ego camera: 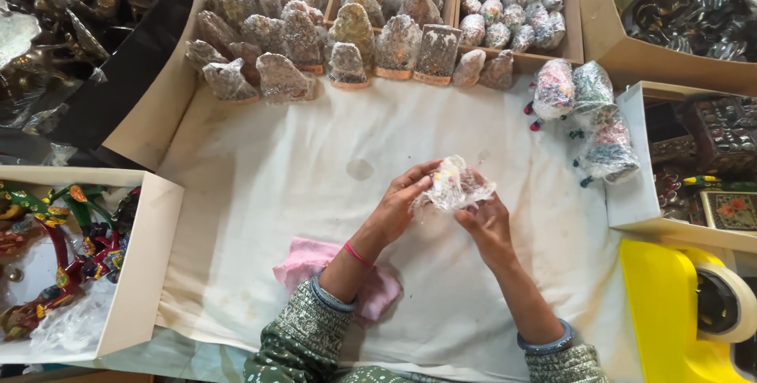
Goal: Cleaning and wrapping decorative figurines at a fulfillment workstation.
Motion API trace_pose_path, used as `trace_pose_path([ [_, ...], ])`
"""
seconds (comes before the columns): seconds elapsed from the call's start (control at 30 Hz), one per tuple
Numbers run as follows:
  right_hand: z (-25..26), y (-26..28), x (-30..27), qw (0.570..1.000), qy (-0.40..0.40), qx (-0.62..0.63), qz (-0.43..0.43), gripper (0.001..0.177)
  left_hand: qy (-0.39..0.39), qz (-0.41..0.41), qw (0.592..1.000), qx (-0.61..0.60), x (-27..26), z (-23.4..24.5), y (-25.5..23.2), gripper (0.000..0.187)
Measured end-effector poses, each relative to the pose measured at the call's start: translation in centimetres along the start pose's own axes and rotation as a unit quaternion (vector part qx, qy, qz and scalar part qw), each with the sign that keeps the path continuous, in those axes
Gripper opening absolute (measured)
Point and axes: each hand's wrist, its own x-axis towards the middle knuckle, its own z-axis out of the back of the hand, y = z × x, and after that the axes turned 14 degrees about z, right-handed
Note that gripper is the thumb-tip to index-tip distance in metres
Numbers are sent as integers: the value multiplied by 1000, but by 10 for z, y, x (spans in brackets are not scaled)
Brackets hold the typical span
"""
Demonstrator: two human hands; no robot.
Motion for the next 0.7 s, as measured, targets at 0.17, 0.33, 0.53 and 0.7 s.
trace_pose_path([
  [0.17, 6, -16, -4, 964, -99, -243, -44, 42, 47, 102, 985, -127, 3, -9, 5, 62],
  [0.33, -1, -4, 5, 964, -110, -242, -8, 23, -41, -120, 928, 350, 1, -18, 17, 66],
  [0.53, -5, 8, 11, 952, -159, -261, -7, 13, -107, -32, 964, 240, -1, -18, 15, 44],
  [0.7, -10, 14, 8, 952, -168, -256, 6, 11, -78, -11, 995, 54, 7, -14, 21, 32],
])
